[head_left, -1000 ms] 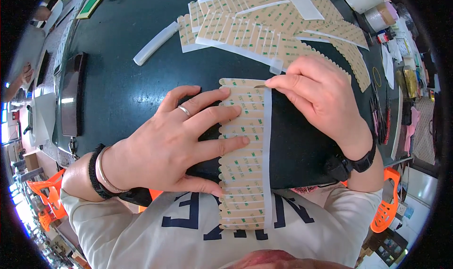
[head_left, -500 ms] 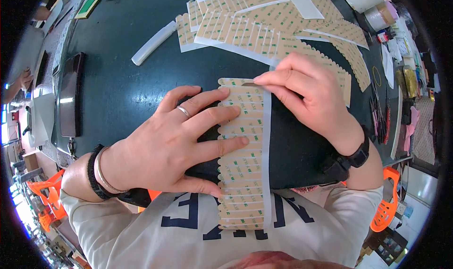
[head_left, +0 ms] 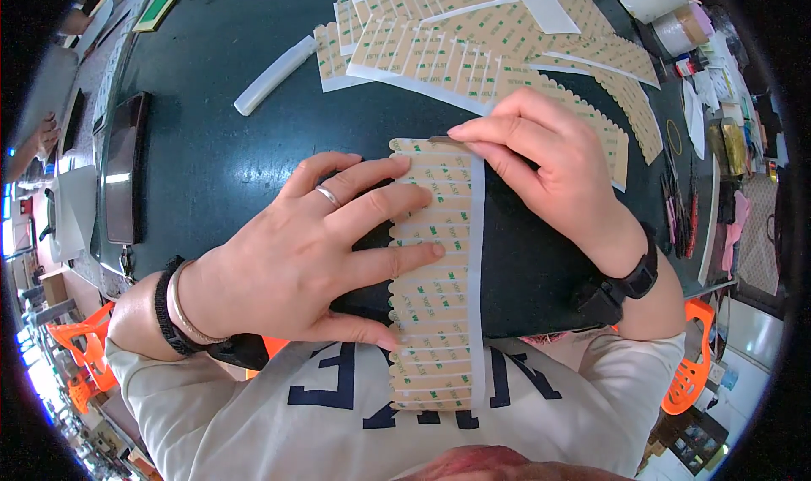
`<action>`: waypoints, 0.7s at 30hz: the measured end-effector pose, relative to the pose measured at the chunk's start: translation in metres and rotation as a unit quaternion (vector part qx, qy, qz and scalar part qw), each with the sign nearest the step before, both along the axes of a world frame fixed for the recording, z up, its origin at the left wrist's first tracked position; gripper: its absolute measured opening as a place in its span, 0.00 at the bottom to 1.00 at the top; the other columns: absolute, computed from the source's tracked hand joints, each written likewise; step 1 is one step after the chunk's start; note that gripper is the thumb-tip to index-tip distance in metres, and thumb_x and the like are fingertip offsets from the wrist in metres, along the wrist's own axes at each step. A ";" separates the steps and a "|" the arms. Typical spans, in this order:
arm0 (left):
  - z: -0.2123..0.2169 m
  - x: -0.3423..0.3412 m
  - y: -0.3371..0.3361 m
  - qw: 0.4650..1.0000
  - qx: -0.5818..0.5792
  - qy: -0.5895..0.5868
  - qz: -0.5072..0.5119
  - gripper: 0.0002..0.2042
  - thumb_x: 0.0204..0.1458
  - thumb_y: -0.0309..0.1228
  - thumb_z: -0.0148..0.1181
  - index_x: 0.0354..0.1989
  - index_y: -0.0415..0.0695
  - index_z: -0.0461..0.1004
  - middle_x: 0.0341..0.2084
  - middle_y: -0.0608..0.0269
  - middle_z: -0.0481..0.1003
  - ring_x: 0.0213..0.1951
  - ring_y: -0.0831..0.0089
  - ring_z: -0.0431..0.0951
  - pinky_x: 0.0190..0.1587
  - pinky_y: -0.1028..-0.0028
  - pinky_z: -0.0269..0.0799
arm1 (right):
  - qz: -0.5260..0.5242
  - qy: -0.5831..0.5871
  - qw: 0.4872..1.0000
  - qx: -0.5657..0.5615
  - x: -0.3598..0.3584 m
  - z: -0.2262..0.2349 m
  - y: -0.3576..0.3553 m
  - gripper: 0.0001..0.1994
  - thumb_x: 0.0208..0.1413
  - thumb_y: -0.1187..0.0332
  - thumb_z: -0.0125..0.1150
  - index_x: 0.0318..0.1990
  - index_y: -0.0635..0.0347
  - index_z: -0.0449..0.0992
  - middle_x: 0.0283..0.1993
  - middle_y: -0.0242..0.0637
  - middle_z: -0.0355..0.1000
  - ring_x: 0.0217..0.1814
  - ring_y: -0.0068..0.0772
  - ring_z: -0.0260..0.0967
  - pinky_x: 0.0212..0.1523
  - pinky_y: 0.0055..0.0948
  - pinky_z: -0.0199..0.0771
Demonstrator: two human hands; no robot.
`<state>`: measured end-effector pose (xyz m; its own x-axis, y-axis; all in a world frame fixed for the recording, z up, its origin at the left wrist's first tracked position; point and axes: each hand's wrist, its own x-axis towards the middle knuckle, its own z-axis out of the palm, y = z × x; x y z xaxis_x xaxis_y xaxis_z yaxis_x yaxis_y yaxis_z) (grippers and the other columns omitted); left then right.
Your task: The person uses a small blade to cut and peel away the excess backing from a sheet of adhesive strips, then uses tweezers to remove small leftover pieces. After finishing one sheet, they pick up another and repeat the process.
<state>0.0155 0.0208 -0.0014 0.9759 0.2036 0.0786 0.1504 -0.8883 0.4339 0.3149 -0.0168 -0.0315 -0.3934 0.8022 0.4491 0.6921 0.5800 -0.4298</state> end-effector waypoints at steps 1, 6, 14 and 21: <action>0.000 0.000 0.000 1.000 0.003 0.000 -0.002 0.39 0.48 0.68 0.69 0.67 0.60 0.80 0.69 0.53 0.70 0.73 0.44 0.67 0.70 0.42 0.62 | 0.000 0.000 1.000 0.000 0.000 0.000 0.000 0.13 0.56 0.77 0.75 0.48 0.54 0.89 0.37 0.34 0.75 0.36 0.35 0.75 0.36 0.31 0.74; 0.000 0.000 -0.001 1.000 0.008 0.001 -0.004 0.39 0.48 0.68 0.69 0.66 0.60 0.81 0.70 0.54 0.70 0.73 0.44 0.67 0.69 0.43 0.63 | -0.011 0.003 1.000 0.002 -0.002 -0.002 -0.001 0.12 0.57 0.77 0.74 0.48 0.54 0.89 0.37 0.34 0.75 0.36 0.35 0.75 0.36 0.31 0.74; 0.000 0.001 0.001 1.000 0.010 0.007 -0.007 0.39 0.49 0.68 0.69 0.67 0.60 0.80 0.70 0.54 0.70 0.73 0.44 0.67 0.69 0.42 0.62 | -0.005 -0.002 1.000 0.009 -0.001 -0.003 0.002 0.13 0.56 0.77 0.75 0.49 0.53 0.90 0.37 0.33 0.75 0.36 0.35 0.75 0.36 0.31 0.74; 0.000 0.001 0.001 1.000 0.015 0.009 -0.007 0.40 0.49 0.69 0.68 0.68 0.61 0.80 0.70 0.54 0.70 0.73 0.45 0.67 0.70 0.42 0.62 | -0.002 -0.016 1.000 0.017 0.000 -0.001 0.002 0.13 0.55 0.76 0.75 0.48 0.52 0.90 0.35 0.32 0.74 0.34 0.34 0.74 0.34 0.33 0.73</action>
